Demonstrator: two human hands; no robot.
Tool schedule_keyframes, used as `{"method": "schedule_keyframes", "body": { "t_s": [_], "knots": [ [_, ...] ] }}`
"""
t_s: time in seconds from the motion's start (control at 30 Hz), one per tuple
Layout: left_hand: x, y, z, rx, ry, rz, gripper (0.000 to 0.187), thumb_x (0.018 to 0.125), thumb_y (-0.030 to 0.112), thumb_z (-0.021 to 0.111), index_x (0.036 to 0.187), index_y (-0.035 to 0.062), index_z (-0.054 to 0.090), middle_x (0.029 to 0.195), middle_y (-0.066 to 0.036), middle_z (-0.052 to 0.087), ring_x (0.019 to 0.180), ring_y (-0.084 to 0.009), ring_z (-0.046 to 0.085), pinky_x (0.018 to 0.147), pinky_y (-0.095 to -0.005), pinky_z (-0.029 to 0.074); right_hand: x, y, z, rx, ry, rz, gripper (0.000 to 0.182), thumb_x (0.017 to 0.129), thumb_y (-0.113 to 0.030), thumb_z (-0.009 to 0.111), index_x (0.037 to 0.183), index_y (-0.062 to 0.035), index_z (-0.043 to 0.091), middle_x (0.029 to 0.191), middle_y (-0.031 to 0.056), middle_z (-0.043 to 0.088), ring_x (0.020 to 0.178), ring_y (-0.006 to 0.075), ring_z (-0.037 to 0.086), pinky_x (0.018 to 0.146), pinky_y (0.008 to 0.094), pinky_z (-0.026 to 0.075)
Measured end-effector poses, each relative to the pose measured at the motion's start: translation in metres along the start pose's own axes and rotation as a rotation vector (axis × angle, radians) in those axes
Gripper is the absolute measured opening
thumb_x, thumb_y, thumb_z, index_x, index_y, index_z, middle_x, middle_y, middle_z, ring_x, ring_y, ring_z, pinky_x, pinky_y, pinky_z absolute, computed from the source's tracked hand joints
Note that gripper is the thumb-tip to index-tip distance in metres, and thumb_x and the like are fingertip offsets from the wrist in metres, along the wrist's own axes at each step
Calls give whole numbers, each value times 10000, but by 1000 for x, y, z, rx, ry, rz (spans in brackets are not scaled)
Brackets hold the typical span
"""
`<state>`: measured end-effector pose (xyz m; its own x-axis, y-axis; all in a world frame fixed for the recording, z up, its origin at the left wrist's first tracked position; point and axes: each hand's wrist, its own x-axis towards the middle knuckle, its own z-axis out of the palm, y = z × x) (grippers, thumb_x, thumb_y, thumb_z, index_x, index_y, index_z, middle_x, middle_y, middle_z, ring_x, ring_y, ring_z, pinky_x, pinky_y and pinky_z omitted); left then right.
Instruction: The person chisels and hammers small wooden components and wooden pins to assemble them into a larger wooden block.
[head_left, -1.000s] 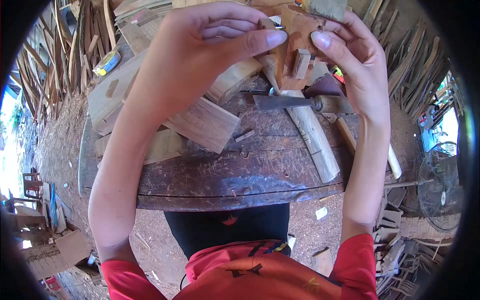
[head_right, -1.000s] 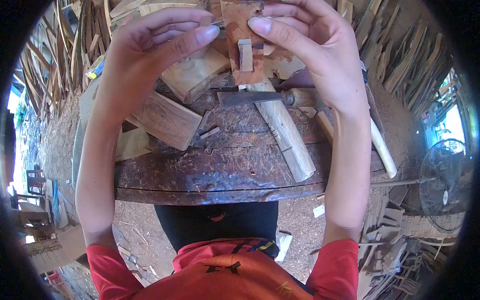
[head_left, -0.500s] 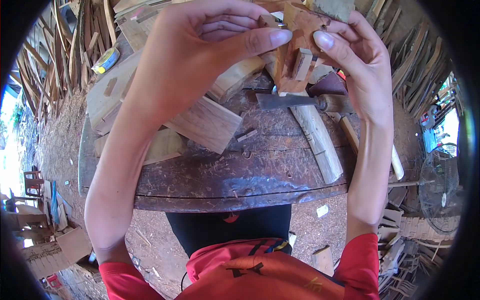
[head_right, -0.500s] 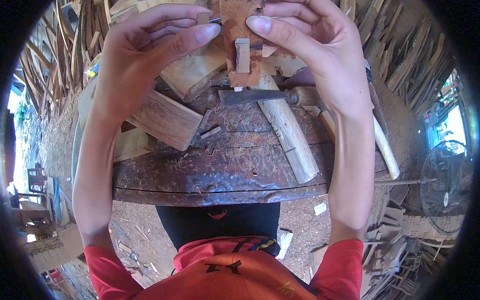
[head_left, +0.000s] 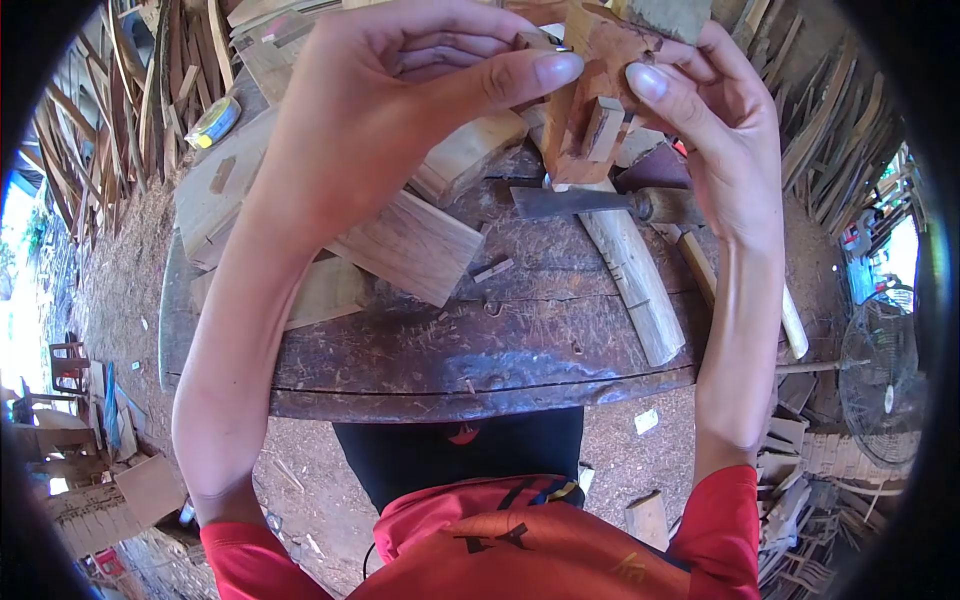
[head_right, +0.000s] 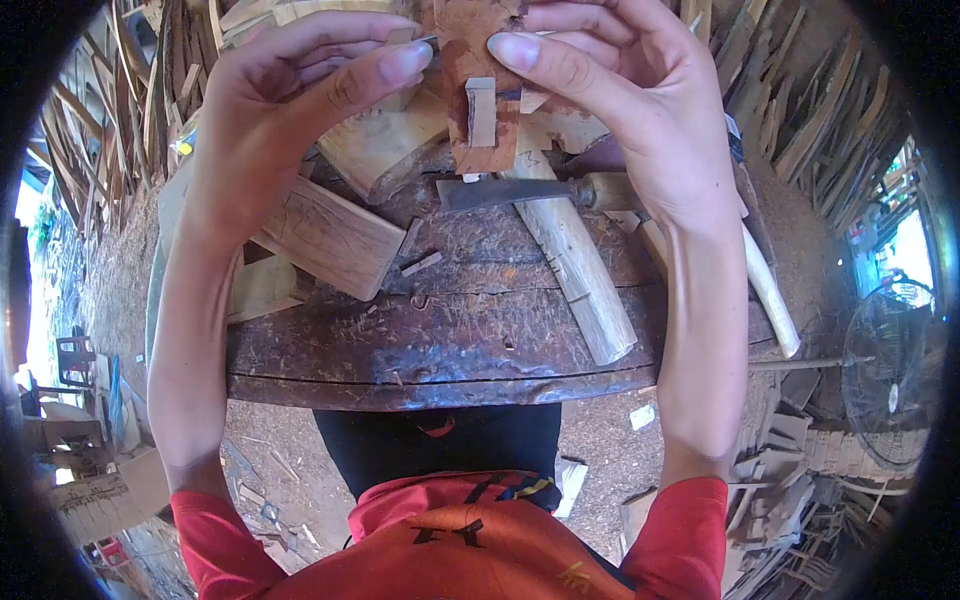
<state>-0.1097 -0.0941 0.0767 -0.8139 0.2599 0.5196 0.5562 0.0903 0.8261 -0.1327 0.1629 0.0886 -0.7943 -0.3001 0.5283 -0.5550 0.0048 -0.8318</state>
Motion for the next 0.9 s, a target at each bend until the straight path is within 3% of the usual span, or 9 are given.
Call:
{"method": "schedule_keyframes", "body": {
  "t_s": [0.03,0.73,0.83,0.9],
  "knots": [
    [-1,3,1,62,24,-3,287,967,90,736,1226,-29,702,1112,-91,761,1040,-131,714,951,-260,556,0,1,-2,-56,-18,-16,376,946,-153,758,1292,-61,642,1136,33,734,1007,121,714,863,276,584],
    [4,-4,2,48,32,67,421,955,125,759,1344,2,653,1157,-86,721,1139,-131,661,986,-276,533,1,3,6,-25,117,14,342,916,-132,789,1217,-45,653,1120,53,740,1003,132,718,880,271,549],
    [2,-1,3,44,52,42,429,942,154,763,1336,20,659,1169,-101,733,1108,-197,695,993,-312,543,1,2,7,-30,134,14,338,913,-133,791,1212,-52,656,1120,46,740,999,121,717,885,260,536],
    [10,27,11,-12,122,-154,426,941,98,765,1326,-21,626,1067,-107,754,1009,-154,718,926,-272,575,2,3,7,-24,151,-6,341,913,-132,791,1217,-56,656,1127,46,740,1001,122,716,882,263,539]
  ]
}}
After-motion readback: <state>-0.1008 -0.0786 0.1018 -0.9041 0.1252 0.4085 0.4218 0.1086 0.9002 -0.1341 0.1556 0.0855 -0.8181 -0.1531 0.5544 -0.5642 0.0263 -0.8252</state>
